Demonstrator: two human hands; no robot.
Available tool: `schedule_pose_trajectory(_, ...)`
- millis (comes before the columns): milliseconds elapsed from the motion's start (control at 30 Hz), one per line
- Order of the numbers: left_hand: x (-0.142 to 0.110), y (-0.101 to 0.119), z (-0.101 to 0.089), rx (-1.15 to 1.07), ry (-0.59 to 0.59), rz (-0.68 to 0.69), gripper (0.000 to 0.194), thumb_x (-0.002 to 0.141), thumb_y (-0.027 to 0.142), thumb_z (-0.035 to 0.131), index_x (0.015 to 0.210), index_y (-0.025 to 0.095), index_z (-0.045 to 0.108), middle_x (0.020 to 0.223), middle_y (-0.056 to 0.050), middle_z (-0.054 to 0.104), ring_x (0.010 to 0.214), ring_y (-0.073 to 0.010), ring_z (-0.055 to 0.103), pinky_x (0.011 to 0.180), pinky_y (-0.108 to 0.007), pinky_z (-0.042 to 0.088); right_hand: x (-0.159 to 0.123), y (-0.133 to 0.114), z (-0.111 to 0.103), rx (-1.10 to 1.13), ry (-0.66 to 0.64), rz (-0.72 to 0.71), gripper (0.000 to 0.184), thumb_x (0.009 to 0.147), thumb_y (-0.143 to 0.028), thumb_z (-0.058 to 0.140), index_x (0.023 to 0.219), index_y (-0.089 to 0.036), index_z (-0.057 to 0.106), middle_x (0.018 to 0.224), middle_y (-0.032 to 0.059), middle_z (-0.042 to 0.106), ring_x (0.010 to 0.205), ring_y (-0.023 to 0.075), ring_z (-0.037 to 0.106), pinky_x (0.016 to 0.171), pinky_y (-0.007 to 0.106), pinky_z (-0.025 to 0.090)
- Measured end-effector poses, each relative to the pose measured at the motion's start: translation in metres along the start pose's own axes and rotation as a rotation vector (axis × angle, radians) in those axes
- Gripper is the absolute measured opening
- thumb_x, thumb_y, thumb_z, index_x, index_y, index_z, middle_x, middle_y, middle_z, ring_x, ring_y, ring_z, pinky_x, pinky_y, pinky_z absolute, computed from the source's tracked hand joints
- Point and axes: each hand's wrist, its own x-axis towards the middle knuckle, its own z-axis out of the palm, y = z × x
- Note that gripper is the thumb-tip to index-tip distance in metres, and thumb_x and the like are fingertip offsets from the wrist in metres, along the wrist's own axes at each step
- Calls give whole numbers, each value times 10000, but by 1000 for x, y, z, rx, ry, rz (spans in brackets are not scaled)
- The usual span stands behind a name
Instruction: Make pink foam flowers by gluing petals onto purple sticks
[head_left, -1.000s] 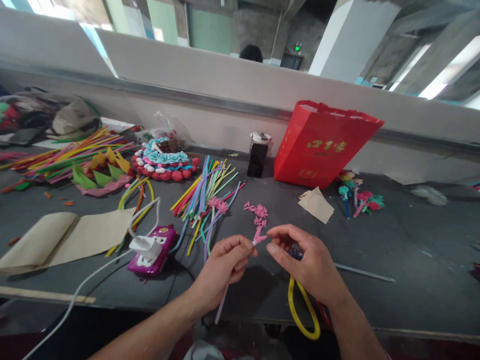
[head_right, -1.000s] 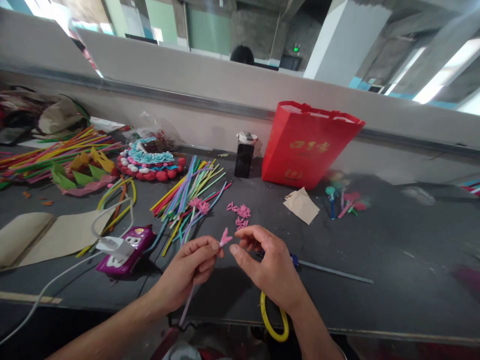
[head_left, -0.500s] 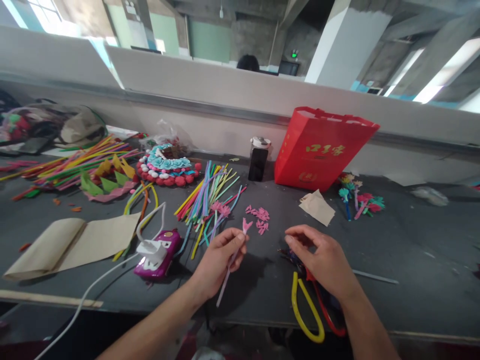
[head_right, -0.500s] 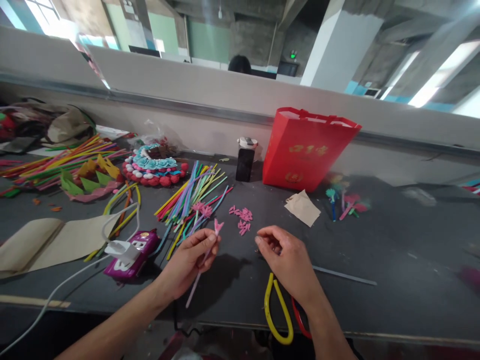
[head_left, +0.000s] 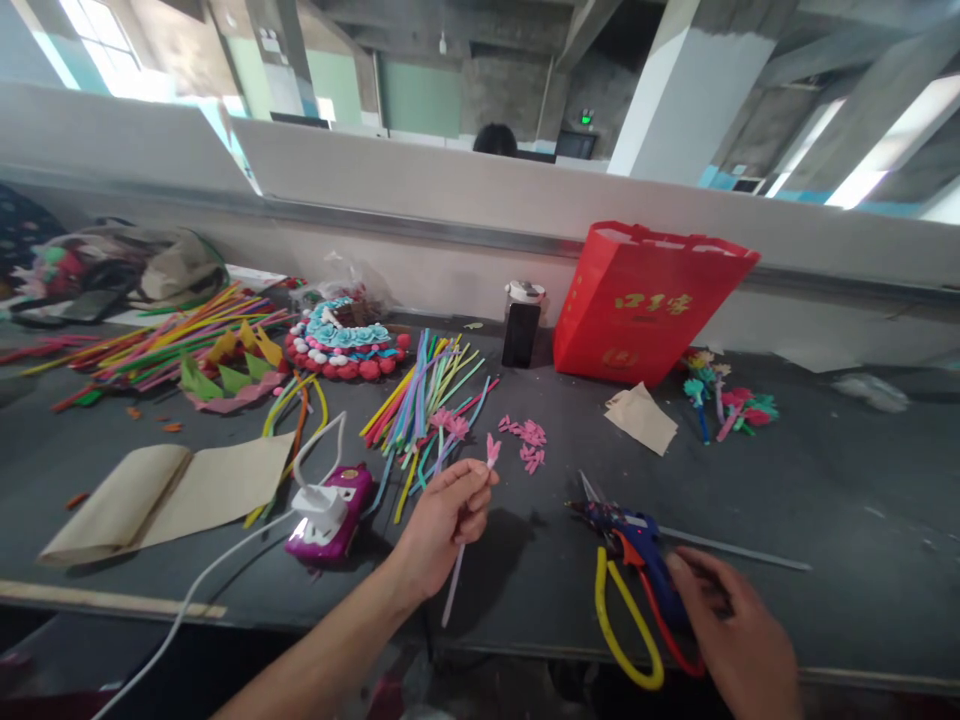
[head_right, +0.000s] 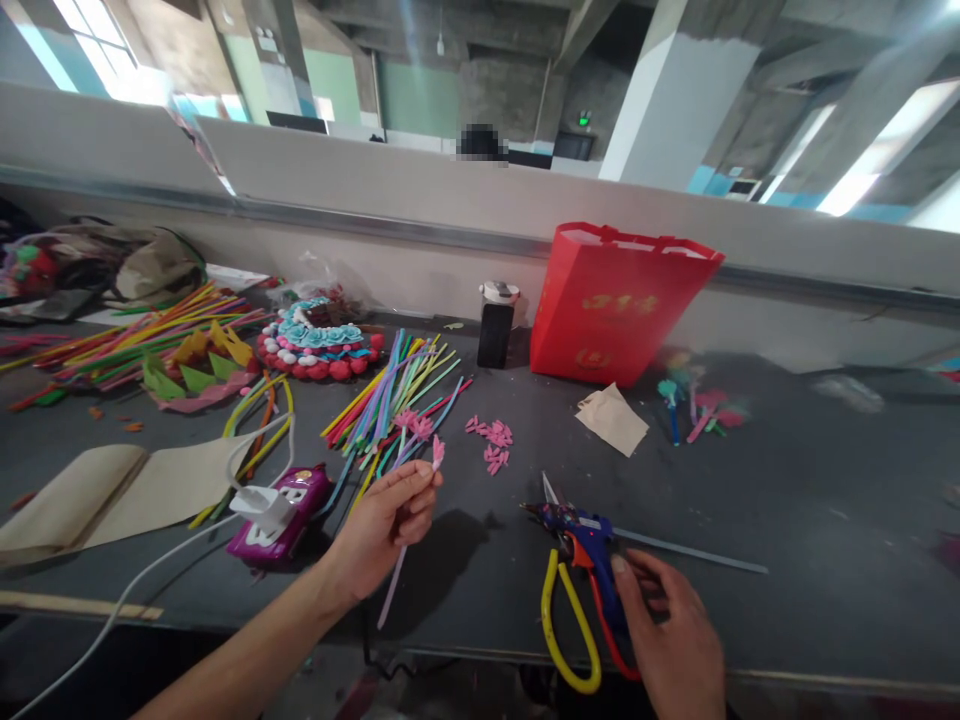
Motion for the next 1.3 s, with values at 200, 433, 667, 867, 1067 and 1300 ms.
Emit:
schedule_pose_trajectory(200, -2, 2, 4, -22, 10, 29, 171, 801, 283, 685, 838, 144, 593, 572, 86, 331, 425, -16, 214, 405, -187, 103, 8, 5, 17, 1, -120, -91, 599, 693, -727, 607, 909, -179, 715, 866, 110, 724, 748, 279, 667, 748, 444, 547)
schedule_pose_trajectory(433, -6, -1, 11, 1, -26, 38, 154, 838, 275, 668, 837, 152, 575, 571, 78, 355, 433, -23, 225, 408, -185, 118, 10, 4, 14, 33, -182, -101, 520, 713, -661, 609, 880, -179, 712, 919, 112, 714, 784, 272, 663, 761, 414, 535)
schedule_pose_trajectory(667, -9, -3, 18, 60, -26, -9, 186, 841, 317, 663, 825, 148, 587, 563, 64, 410, 417, -24, 250, 401, -192, 113, 28, -5, 9, -13, -319, -29, 431, 715, -616, 576, 799, -220, 725, 769, 53, 733, 702, 242, 669, 656, 325, 503)
schedule_pose_trajectory(867, -17, 4, 22, 78, 8, -33, 178, 834, 311, 656, 808, 148, 586, 563, 53, 445, 403, -24, 277, 395, -192, 115, 24, -14, -1, 406, -310, 216, 388, 634, -542, 723, 814, -199, 690, 683, 30, 715, 653, 249, 665, 581, 316, 509)
schedule_pose_trajectory(1067, -18, 7, 24, 64, 5, -73, 175, 827, 305, 651, 794, 148, 580, 536, 78, 362, 405, -23, 240, 400, -194, 107, 16, -48, -17, 1000, -514, 264, 329, 693, -398, 780, 938, -193, 700, 731, 45, 716, 552, 164, 597, 478, 259, 478)
schedule_pose_trajectory(1300, -8, 0, 17, 71, 46, -101, 189, 819, 309, 645, 754, 158, 551, 540, 98, 268, 417, -24, 168, 402, -198, 77, 9, -89, 5, 943, -590, 42, 299, 807, -402, 702, 1025, -202, 664, 931, 86, 746, 710, 186, 654, 638, 291, 540)
